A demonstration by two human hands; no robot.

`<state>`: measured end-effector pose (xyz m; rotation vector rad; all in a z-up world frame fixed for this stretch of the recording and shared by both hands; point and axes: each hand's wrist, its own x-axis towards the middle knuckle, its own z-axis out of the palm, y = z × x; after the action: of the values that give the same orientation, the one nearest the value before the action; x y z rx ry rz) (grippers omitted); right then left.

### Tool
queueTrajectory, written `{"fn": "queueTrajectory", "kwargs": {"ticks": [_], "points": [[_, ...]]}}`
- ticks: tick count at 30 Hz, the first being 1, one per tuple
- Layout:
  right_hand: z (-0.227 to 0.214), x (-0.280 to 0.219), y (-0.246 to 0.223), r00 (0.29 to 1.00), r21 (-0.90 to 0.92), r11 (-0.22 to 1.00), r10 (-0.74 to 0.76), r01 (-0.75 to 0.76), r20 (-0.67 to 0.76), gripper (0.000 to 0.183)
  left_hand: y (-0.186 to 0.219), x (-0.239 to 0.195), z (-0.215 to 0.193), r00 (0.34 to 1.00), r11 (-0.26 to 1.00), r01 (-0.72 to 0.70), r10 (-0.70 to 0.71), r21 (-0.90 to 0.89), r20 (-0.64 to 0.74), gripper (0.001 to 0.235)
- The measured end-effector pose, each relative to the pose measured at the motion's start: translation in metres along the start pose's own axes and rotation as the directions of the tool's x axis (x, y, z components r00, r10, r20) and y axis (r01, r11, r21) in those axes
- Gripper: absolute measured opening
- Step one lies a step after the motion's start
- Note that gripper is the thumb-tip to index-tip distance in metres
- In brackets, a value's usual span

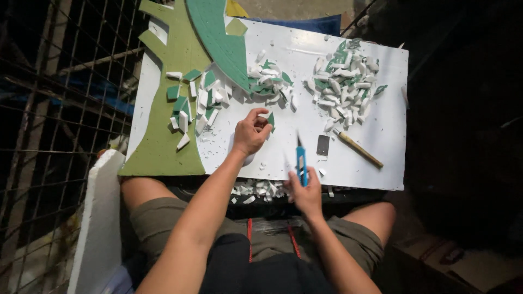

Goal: Cutting small pieces of foam from a strip using a utility knife

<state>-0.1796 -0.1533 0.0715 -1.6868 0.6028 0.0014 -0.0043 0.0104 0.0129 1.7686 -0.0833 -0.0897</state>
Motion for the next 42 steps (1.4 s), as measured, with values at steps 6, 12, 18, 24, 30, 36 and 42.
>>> {"fn": "queueTrajectory", "kwargs": {"ticks": [6,12,18,24,30,36,42], "points": [[-0.003,0.013,-0.058,0.998,-0.076,0.996,0.039,-0.036,0.041,0.039,0.010,-0.004,0.005,0.952,0.961,-0.268,0.274,0.062,-0.135,0.032],[0.007,0.040,-0.037,0.995,0.027,0.998,-0.050,0.048,0.087,0.049,0.001,-0.007,0.009,0.893,0.731,-0.350,0.450,0.586,-0.028,0.041],[0.028,0.039,-0.067,0.997,0.058,0.997,-0.061,0.058,0.049,0.047,0.006,-0.008,0.012,0.947,0.710,-0.259,0.321,0.655,0.027,0.032],[0.036,0.057,-0.042,0.998,0.141,0.989,0.040,-0.048,0.057,0.046,0.001,-0.005,0.015,0.963,0.720,-0.207,0.268,0.662,0.010,0.024],[0.035,0.066,-0.021,0.993,0.194,0.976,0.078,-0.095,0.094,0.047,0.003,-0.005,0.014,0.968,0.719,-0.202,0.248,0.665,0.026,0.024],[0.033,0.060,-0.028,0.992,0.206,0.972,0.102,-0.117,0.080,0.047,-0.003,-0.002,0.018,0.965,0.704,-0.211,0.260,0.678,0.030,0.020],[0.035,0.065,-0.016,0.992,0.229,0.967,0.097,-0.114,0.084,0.048,0.008,-0.004,0.017,0.974,0.736,-0.182,0.224,0.652,0.019,0.020]]}}
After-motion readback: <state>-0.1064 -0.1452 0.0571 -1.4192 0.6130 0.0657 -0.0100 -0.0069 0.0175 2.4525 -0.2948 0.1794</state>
